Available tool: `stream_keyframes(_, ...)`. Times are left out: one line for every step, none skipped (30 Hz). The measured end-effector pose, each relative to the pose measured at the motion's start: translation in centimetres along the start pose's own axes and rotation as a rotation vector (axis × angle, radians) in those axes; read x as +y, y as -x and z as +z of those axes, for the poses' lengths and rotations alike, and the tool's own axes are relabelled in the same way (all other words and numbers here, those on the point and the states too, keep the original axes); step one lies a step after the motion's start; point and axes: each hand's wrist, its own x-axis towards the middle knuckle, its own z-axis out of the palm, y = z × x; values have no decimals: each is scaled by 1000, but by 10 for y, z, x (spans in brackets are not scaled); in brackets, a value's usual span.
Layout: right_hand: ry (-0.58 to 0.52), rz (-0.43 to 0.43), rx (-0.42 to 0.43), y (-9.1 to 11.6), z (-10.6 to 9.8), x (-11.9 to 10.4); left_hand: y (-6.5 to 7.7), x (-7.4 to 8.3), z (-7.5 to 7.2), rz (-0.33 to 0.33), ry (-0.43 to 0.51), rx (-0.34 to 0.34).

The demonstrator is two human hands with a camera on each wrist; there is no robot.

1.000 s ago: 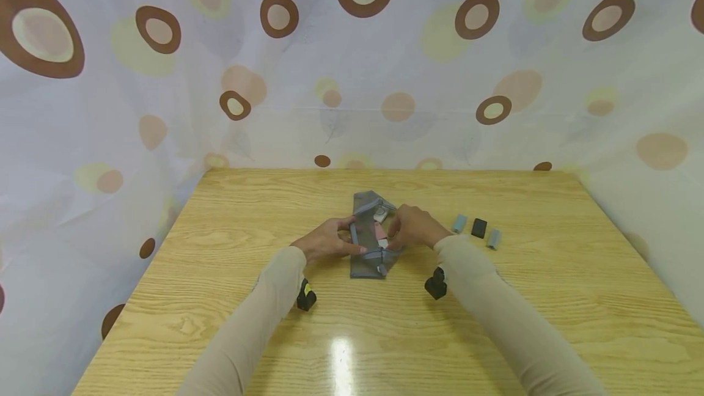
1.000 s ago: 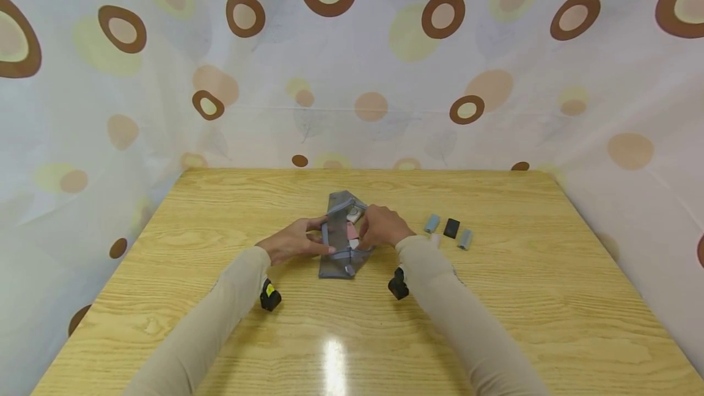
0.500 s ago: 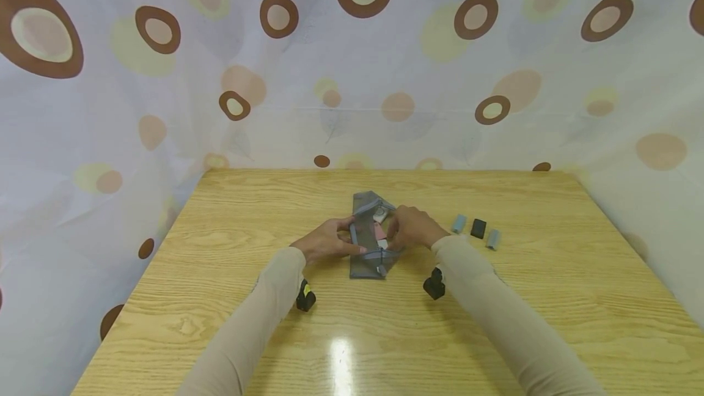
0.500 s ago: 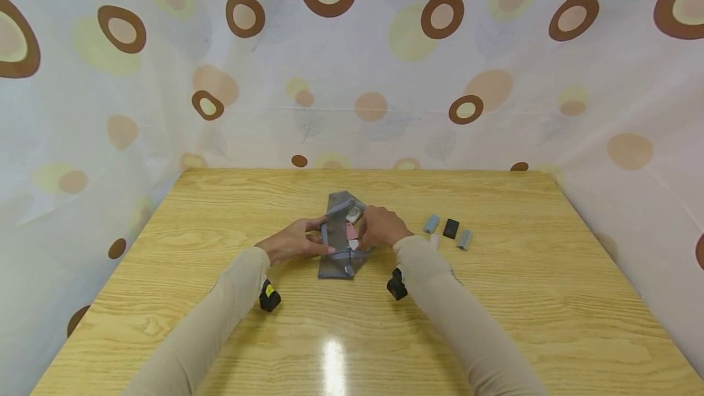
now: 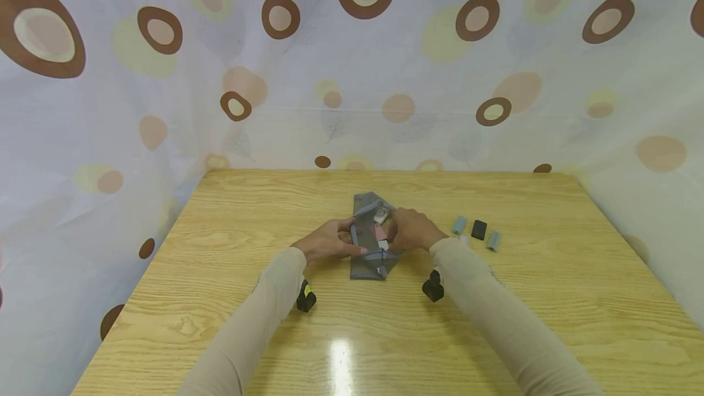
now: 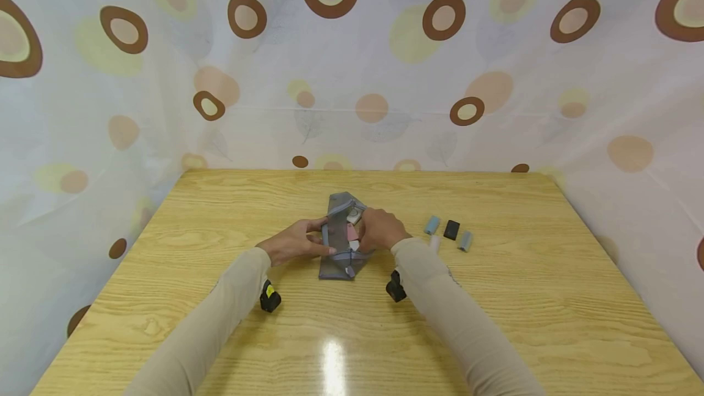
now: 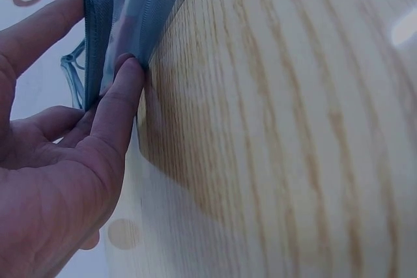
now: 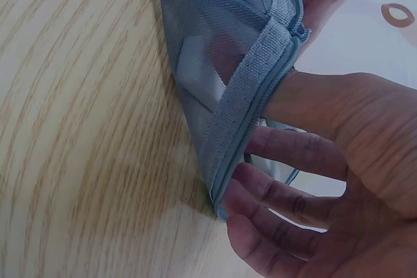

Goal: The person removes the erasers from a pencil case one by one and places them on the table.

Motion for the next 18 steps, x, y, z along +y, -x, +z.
stream_keyframes(7, 0, 0, 0, 0, 0, 0, 0, 0, 4, 2, -5)
stream_keyframes(14, 2, -1, 0, 0, 0, -1, 0, 0, 6, 7, -9)
stream_keyframes(21, 2, -1, -1, 0, -1, -1, 0, 0, 8, 12, -14)
stream_keyframes(24, 5, -3, -1, 0, -1, -1, 0, 0, 7, 11, -13)
stream_keyframes(27, 9, -5, -1, 1, -1, -1, 0, 0, 7, 10, -13)
stream_keyframes(28, 13, -7, -1, 1, -1, -1, 0, 0, 11, 7, -13)
stream_keyframes(28, 16, -10, -1, 1, -1, -1, 0, 0, 11, 4, -13)
stream_keyframes(29, 19, -11, -1, 1, -2, -1, 0, 0, 11, 3, -12)
stream_keyframes(28, 23, -12, -1, 1, -2, 0, 0, 0, 12, 0, -11)
stream_keyframes(28, 27, -13, -1, 1, -2, 0, 1, 0, 12, -2, -9)
stream_keyframes(29, 28, -13, -1, 1, -3, 0, 1, 0, 11, -4, -7)
stream_keyframes(30, 28, -12, -1, 1, -3, 0, 1, 0, 9, -8, -4)
stream_keyframes(32, 27, -11, -1, 1, -3, 1, 1, 0, 5, -10, -1)
stream_keyframes(31, 29, -11, -1, 1, -3, 1, 1, 0, 4, -13, 2)
stream_keyframes(30, 31, -11, -1, 1, -3, 1, 1, 0, 0, -15, 5)
stream_keyframes(27, 33, -13, -1, 1, -3, 1, 1, 0, 0, -20, 6)
stream_keyframes(24, 35, -15, -1, 2, -3, 1, 1, 0, 1, -27, 8)
stream_keyframes(21, 38, -16, -1, 2, -3, 1, 1, 0, 1, -31, 8)
